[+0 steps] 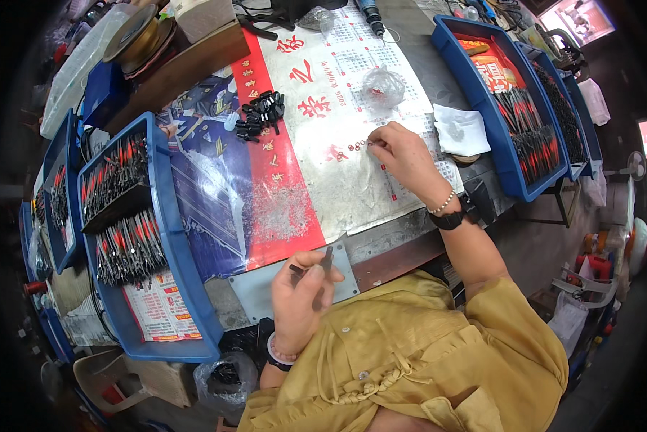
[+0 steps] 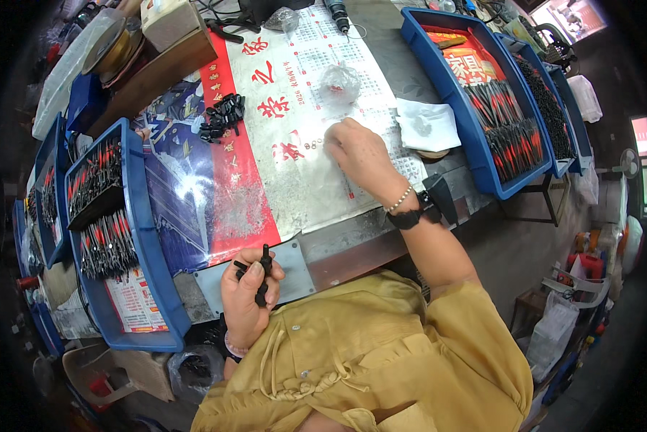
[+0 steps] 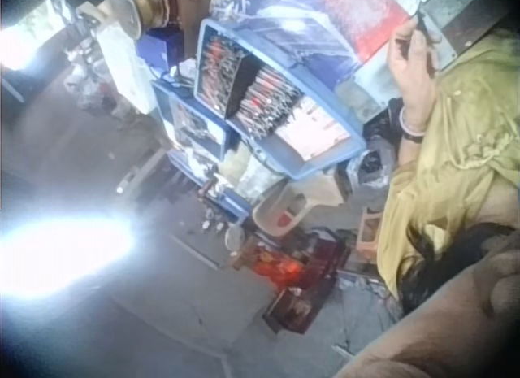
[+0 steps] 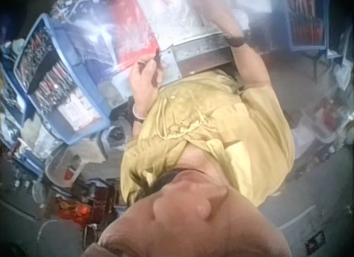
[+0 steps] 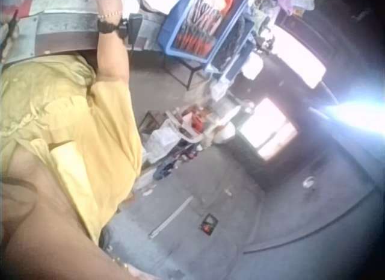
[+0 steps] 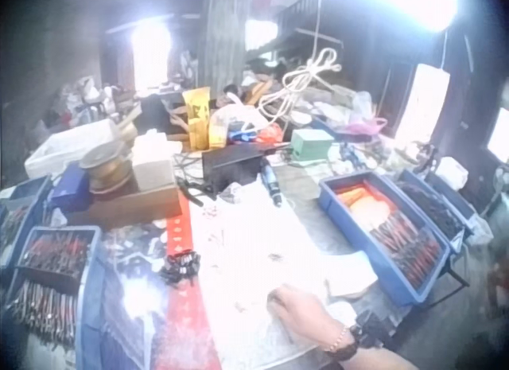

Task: The person repeatedly picks small black plastic key housing parts and tiny metal rings from a workbench, inserts the rings into the housings, and places the assembled units back on the table. The process is repeated continuously throughout the clip.

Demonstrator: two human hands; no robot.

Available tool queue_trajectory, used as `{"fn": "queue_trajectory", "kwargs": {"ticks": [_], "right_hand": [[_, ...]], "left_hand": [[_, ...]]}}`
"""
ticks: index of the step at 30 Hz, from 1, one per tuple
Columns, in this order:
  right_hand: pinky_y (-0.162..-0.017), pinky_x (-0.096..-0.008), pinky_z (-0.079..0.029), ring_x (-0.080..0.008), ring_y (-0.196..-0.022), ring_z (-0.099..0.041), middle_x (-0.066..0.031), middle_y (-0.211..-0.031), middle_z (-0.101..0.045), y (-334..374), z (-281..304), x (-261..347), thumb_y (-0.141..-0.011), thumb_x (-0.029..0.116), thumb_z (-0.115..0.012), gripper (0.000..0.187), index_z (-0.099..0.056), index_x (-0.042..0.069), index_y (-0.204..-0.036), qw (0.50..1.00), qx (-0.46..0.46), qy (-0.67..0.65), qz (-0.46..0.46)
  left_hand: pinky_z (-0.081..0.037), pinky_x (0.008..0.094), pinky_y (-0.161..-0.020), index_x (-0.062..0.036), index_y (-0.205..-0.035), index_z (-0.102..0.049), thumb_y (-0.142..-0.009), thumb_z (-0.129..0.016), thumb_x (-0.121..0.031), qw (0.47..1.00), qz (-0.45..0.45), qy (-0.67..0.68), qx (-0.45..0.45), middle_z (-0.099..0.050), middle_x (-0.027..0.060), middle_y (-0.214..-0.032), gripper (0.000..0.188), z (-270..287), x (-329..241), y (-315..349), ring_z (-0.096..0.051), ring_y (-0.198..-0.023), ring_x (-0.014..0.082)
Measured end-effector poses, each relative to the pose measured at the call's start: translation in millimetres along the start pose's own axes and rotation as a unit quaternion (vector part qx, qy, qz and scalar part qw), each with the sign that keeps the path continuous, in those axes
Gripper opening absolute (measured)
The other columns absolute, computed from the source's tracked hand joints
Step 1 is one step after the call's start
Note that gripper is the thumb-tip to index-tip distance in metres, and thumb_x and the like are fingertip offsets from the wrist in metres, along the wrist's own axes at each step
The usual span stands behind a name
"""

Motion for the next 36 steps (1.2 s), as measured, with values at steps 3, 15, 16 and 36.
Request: {"fn": "queue_trajectory", "kwargs": {"ticks": [3, 15, 16, 36], "right_hand": [[-0.063, -0.0338, -0.049, -0.0277, -0.070, -0.063, -0.0143, -0.079, -0.061, -5, -8, 1, -0.081, 0.006, -0.062, 0.009, -0.061, -0.001, -0.085, 0.997, 0.000, 0.050, 0.052], [-0.069, -0.0233, -0.053, -0.0124, -0.078, -0.064, -0.0084, -0.086, -0.063, 44, -23, 75, -0.084, -0.004, -0.058, 0.009, -0.058, -0.005, -0.093, 0.862, 0.144, -0.482, -0.061], [-0.070, -0.0233, -0.053, -0.0124, -0.078, -0.064, -0.0085, -0.086, -0.064, 45, -28, 76, -0.084, -0.004, -0.058, 0.009, -0.059, -0.005, -0.093, 0.857, 0.146, -0.487, -0.087], [-0.078, -0.0271, -0.053, -0.0143, -0.087, -0.064, -0.0080, -0.093, -0.066, 58, -43, 112, -0.087, -0.003, -0.058, 0.012, -0.063, -0.005, -0.098, 0.849, 0.163, -0.501, -0.046]], "left_hand": [[-0.036, 0.0191, -0.048, 0.0007, -0.110, -0.057, -0.093, -0.052, -0.008, 1.000, 0.005, -0.006, -0.012, -0.065, 0.0120, -0.087, 0.020, 1, 0, 2, -0.048, -0.055, 0.0062], [-0.036, 0.0203, -0.043, 0.0014, -0.107, -0.052, -0.093, -0.053, -0.011, 0.997, -0.018, -0.069, -0.020, -0.062, 0.0153, -0.082, 0.019, 0, -5, 0, -0.047, -0.048, 0.0087], [-0.036, 0.0202, -0.043, 0.0014, -0.107, -0.052, -0.093, -0.053, -0.011, 0.997, -0.021, -0.071, -0.018, -0.062, 0.0152, -0.081, 0.019, 0, -6, 0, -0.047, -0.048, 0.0085], [-0.035, 0.0176, -0.046, -0.0010, -0.109, -0.052, -0.093, -0.051, -0.005, 0.999, -0.029, -0.043, -0.017, -0.063, 0.0093, -0.082, 0.017, 12, -9, 5, -0.047, -0.053, 0.0046]]}}
Point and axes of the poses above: each hand's wrist, its own y-axis away from the middle knuckle, its own z-axis out of the back of the hand, x = y × z, the point moved 10 cm from there along -y, towards the middle knuckle
